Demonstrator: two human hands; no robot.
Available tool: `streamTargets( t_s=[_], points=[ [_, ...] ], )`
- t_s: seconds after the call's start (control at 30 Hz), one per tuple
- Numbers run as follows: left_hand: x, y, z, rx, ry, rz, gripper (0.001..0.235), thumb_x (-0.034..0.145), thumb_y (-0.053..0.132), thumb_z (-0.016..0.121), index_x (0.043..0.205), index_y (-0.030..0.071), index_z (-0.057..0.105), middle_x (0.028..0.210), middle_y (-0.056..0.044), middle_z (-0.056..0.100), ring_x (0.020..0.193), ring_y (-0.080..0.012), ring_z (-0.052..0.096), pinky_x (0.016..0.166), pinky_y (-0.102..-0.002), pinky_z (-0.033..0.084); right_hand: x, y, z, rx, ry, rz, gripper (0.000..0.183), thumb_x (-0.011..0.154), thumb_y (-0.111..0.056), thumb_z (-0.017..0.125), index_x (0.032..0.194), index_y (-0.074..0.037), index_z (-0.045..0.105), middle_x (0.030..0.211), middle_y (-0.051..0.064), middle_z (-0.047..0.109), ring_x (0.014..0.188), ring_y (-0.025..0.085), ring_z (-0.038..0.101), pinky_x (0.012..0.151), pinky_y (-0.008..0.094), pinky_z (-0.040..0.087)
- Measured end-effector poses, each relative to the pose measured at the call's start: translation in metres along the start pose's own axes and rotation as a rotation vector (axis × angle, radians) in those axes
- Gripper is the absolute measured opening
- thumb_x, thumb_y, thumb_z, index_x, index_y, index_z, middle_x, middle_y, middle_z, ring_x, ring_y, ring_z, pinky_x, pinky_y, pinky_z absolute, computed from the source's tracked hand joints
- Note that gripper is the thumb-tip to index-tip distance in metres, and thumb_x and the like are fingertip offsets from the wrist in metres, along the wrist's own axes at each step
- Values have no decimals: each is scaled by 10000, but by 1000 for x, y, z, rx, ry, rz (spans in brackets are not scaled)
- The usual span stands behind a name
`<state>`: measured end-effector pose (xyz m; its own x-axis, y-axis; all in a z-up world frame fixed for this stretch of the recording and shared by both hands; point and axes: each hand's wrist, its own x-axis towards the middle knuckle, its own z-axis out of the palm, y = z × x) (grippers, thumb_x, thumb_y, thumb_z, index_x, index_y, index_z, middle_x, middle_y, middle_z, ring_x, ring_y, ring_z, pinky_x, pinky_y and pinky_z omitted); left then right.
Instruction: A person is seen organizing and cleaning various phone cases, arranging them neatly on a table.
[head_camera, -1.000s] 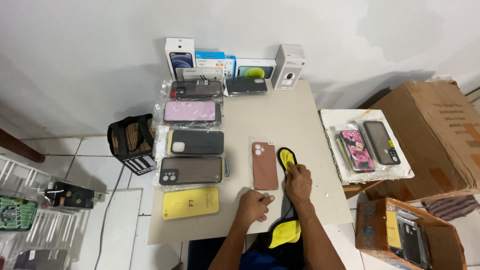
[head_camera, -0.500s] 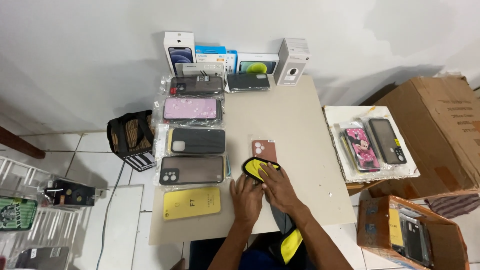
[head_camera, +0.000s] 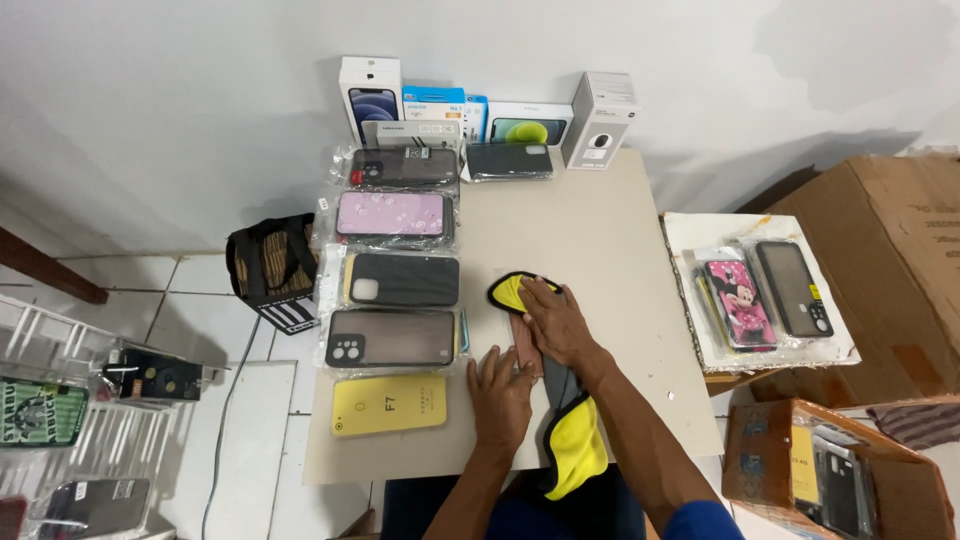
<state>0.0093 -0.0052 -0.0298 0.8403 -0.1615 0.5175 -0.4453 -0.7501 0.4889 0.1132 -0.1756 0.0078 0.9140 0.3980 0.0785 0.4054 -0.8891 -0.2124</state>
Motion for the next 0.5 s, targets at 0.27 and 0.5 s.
streamTargets(
  t_s=[0.27, 0.5],
  points=[
    [1, 0, -7, -75, -50, -34, 219, 950, 237, 668, 1129, 194, 787, 1352, -90, 659, 1347, -372, 477, 1142, -651, 243, 25, 35, -1, 102, -20, 324, 529, 1075, -301, 327, 1571, -124, 381, 1674, 47, 326, 1564, 272, 243, 1201, 615, 180],
    [4, 2, -11, -141, -62, -97, 187, 936, 222, 701, 1099, 193, 789, 1330, -59, 682, 1346, -337, 489, 1148, -618, 250, -19, 67, -10, -15, 48, 478, 482, 1054, -266, 442, 1526, -167, 443, 1655, 48, 357, 1551, 293, 278, 1153, 687, 238]
  ],
)
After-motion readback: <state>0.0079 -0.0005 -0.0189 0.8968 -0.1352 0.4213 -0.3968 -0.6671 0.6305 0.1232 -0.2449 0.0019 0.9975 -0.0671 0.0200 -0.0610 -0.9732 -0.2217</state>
